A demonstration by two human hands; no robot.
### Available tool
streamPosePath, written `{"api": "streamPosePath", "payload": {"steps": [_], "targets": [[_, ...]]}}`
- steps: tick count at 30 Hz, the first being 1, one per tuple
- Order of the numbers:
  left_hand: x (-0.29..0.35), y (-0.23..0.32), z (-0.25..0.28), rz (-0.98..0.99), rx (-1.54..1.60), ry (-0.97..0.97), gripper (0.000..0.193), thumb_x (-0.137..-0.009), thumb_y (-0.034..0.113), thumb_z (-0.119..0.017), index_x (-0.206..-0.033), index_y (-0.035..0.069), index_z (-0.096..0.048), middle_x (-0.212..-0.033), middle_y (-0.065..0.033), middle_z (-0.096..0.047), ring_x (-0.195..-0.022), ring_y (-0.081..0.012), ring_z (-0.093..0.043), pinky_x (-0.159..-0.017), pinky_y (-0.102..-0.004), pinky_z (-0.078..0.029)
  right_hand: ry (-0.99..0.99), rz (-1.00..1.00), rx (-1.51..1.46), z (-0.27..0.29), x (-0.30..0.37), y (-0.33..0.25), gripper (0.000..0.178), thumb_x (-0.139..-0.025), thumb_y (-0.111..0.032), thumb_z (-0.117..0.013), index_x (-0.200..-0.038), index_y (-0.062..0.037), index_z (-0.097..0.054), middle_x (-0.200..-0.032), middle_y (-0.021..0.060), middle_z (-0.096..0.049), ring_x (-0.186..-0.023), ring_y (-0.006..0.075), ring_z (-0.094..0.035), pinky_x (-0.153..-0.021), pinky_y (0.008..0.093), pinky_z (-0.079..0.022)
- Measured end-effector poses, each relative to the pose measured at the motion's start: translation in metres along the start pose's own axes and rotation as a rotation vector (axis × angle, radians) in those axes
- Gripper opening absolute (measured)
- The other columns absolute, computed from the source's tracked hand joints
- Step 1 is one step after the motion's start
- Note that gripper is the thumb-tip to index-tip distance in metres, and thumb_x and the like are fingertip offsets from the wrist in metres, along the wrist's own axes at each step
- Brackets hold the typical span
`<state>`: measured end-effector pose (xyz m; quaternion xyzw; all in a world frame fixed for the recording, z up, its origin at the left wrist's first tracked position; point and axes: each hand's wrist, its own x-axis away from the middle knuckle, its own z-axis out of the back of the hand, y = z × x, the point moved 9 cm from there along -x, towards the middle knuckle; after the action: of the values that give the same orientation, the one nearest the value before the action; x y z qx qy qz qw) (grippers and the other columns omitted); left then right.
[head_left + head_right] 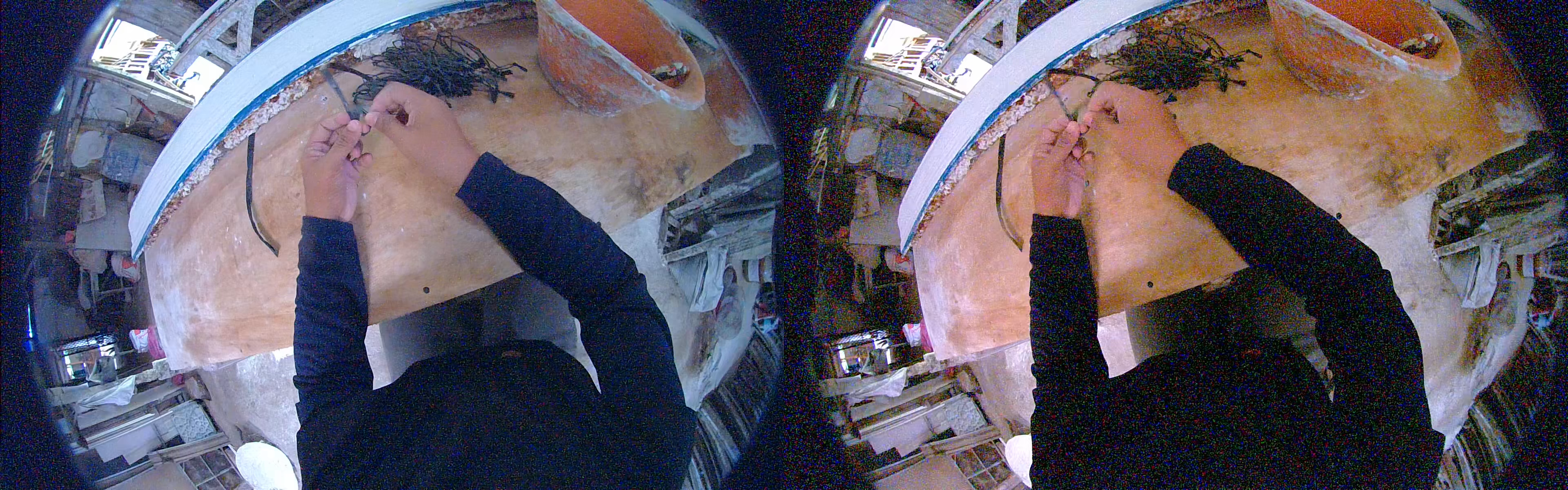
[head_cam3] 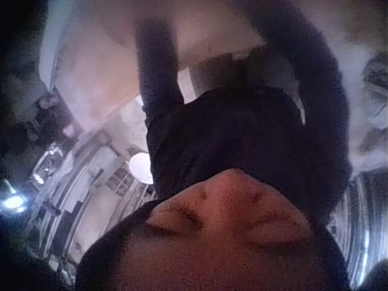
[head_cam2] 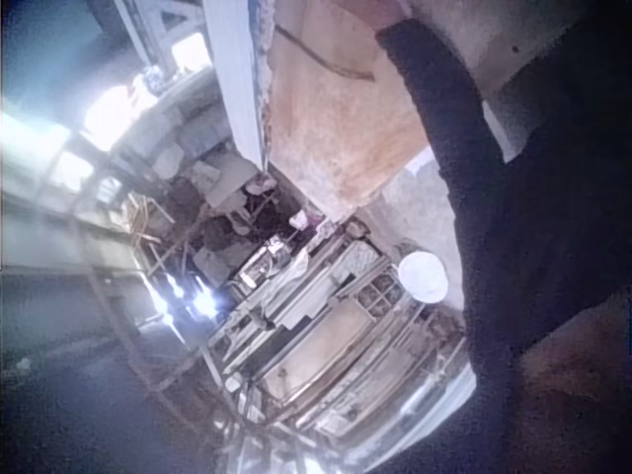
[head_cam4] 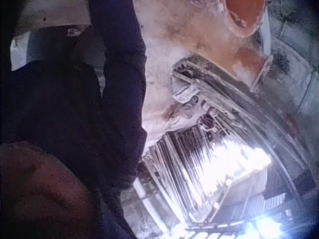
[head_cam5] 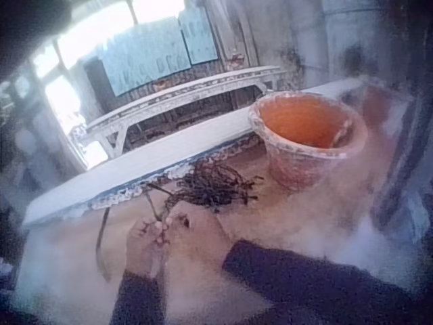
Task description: The person repeatedly picks up thin black cords from a pile on a wooden workbench and ties them into knots by hand. The tied cords are placed back onto the pile. The task continues throughout the clip.
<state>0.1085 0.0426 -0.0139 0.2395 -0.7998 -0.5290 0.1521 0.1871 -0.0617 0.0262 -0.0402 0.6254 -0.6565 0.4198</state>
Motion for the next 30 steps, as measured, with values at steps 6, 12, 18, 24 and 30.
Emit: {"api": "streamPosePath", "payload": {"steps": [6, 12, 18, 24, 30], "targets": [[0.000, -0.002, -0.001, 0.140, 0.154, -0.083, 0.023, -0.081, 0.010, -0.060, -0.101, 0.010, -0.049, -0.082, -0.0047, -0.059, -0.054, -0.0044, -0.043, -0.048, -0.0186, -0.040, 0.089, 0.412, 0.230, 0.004, 0.010, -0.043, 0.007, -0.077, -0.007, -0.057, -0.083, -0.0057, -0.054, -0.086, 0.0087, -0.054, -0.074, 0.0251, -0.055, -0.066, 0.0304, -0.045], [0.003, 0.000, -0.001, 0.139, 0.210, -0.155, 0.022, -0.080, 0.009, -0.060, -0.099, 0.010, -0.050, -0.081, -0.0058, -0.060, -0.051, -0.0037, -0.042, -0.047, -0.0180, -0.039, -0.064, 0.385, 0.156, -0.006, 0.010, -0.044, 0.009, -0.077, -0.008, -0.055, -0.086, -0.0063, -0.054, -0.085, 0.0100, -0.055, -0.078, 0.0269, -0.057, -0.069, 0.0322, -0.046], [0.003, 0.012, 0.001, 0.068, 0.085, -0.097, 0.026, -0.077, 0.007, -0.064, -0.099, 0.009, -0.050, -0.075, -0.0070, -0.061, -0.051, -0.0050, -0.045, -0.047, -0.0188, -0.039, -0.191, 0.178, -0.107, -0.018, 0.007, -0.019, 0.009, -0.079, -0.003, -0.053, -0.088, -0.0031, -0.054, -0.084, 0.0091, -0.055, -0.076, 0.0198, -0.055, -0.066, 0.0269, -0.044], [0.004, 0.017, 0.004, 0.000, -0.049, 0.012, 0.030, -0.075, 0.006, -0.065, -0.100, 0.008, -0.049, -0.075, -0.0062, -0.061, -0.060, -0.0089, -0.054, -0.052, -0.0210, -0.044, -0.067, 0.332, 0.119, -0.011, 0.007, -0.031, 0.006, -0.081, -0.005, -0.053, -0.087, -0.0025, -0.054, -0.084, 0.0096, -0.055, -0.076, 0.0215, -0.055, -0.066, 0.0281, -0.044], [0.005, 0.020, -0.002, -0.050, -0.069, 0.046, 0.028, -0.074, 0.003, -0.063, -0.098, 0.007, -0.049, -0.082, -0.0041, -0.060, -0.072, -0.0104, -0.058, -0.056, -0.0220, -0.047, -0.010, 0.291, 0.189, -0.004, 0.006, -0.033, 0.005, -0.081, -0.006, -0.052, -0.084, -0.0022, -0.054, -0.082, 0.0098, -0.056, -0.075, 0.0229, -0.057, -0.064, 0.0291, -0.045]]}}
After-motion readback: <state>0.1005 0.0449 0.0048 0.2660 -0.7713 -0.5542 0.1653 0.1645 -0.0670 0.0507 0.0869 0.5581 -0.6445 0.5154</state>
